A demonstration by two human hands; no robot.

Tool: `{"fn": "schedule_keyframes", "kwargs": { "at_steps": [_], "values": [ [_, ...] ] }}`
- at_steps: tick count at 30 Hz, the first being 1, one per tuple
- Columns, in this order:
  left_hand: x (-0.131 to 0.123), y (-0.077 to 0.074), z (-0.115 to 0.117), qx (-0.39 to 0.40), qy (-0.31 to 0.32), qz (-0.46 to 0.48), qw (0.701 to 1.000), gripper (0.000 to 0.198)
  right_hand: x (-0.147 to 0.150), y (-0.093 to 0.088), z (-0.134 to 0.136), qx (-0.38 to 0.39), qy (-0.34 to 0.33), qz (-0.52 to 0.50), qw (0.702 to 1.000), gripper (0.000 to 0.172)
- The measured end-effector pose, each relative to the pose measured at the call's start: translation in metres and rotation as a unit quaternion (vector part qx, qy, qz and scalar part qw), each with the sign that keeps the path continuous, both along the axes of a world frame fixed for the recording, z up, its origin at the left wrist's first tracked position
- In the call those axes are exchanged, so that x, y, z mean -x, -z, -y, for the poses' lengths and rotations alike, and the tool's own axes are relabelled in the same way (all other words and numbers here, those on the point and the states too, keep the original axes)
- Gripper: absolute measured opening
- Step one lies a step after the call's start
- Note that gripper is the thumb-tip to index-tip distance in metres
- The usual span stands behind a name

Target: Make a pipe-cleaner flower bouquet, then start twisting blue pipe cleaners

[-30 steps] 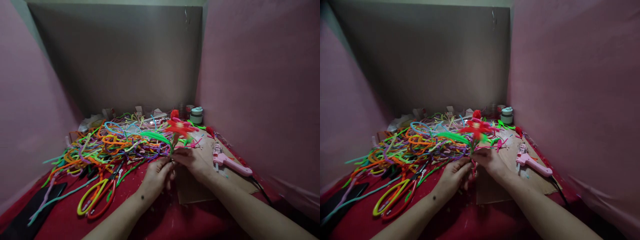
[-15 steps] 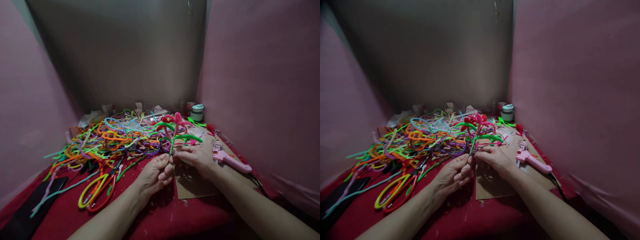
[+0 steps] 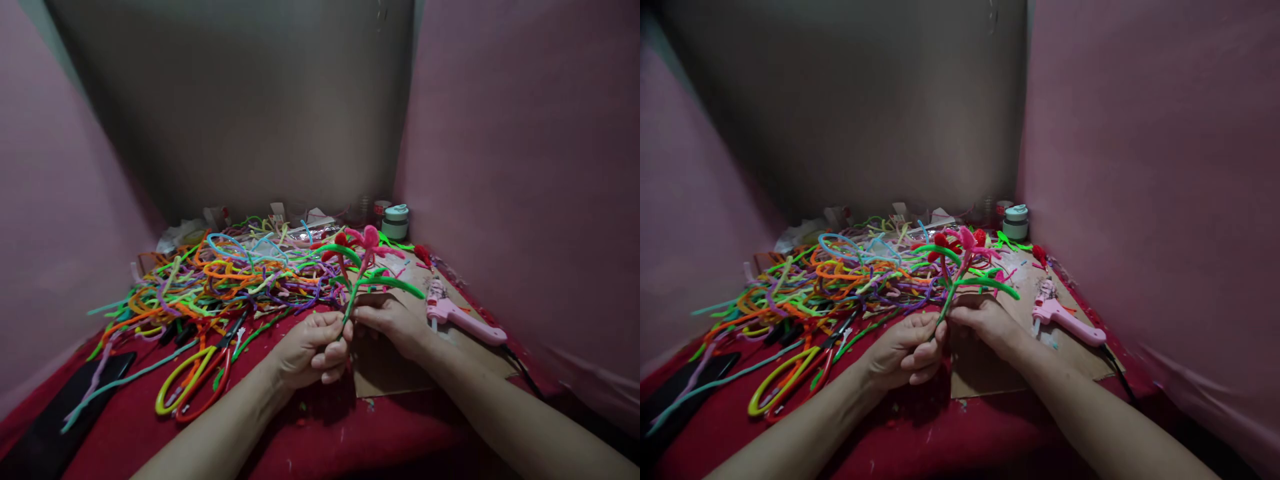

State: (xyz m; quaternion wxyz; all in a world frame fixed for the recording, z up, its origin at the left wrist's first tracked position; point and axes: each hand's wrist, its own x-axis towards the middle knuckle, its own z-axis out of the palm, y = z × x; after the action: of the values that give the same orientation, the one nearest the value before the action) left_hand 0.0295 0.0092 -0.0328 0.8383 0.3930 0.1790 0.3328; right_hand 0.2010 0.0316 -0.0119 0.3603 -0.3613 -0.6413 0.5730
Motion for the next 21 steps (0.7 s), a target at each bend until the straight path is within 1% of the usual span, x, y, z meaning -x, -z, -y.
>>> {"fn": "schedule_keyframes", "kwargs": {
  "at_steps": [3,5,7,9,11,13,15,17,18,21],
  "values": [
    [0.001,0.0,0.0,-0.024,0.009,-0.01,1.0,0.016,0.0,-0.001,0.003,0.003,-0.002,0.002,1.0,0.016],
    [0.0,0.0,0.0,-0.026,0.022,-0.003,0.999,0.015,-0.001,0.0,0.004,0.009,0.0,-0.018,1.0,0.017],
    [-0.001,-0.001,-0.001,-0.021,0.04,-0.003,0.999,0.016,-0.003,0.004,0.005,0.017,-0.002,-0.067,0.998,0.018],
    [-0.002,-0.001,-0.001,-0.024,0.049,-0.015,0.998,0.017,-0.005,0.01,0.005,0.041,-0.018,-0.121,0.992,0.019],
    [-0.004,-0.002,-0.002,-0.038,0.043,-0.041,0.998,0.021,-0.007,0.014,0.004,0.074,-0.056,-0.152,0.984,0.02],
    [-0.007,-0.003,-0.001,-0.048,0.023,-0.075,0.996,0.024,-0.007,0.016,0.003,0.093,-0.081,-0.161,0.979,0.022],
    [-0.01,-0.004,0.0,-0.046,-0.004,-0.086,0.995,0.025,-0.006,0.016,0.003,0.082,-0.068,-0.168,0.98,0.021],
    [-0.013,-0.006,0.001,-0.031,-0.027,-0.055,0.998,0.023,-0.005,0.015,0.003,0.048,-0.035,-0.171,0.983,0.017],
    [-0.015,-0.006,0.002,-0.021,-0.029,-0.027,0.999,0.023,-0.004,0.014,0.003,0.036,-0.024,-0.173,0.984,0.016],
    [-0.018,-0.007,0.003,0.01,-0.004,0.049,0.999,0.021,-0.002,0.011,0.005,0.044,-0.024,-0.19,0.981,0.015]
  ]
}}
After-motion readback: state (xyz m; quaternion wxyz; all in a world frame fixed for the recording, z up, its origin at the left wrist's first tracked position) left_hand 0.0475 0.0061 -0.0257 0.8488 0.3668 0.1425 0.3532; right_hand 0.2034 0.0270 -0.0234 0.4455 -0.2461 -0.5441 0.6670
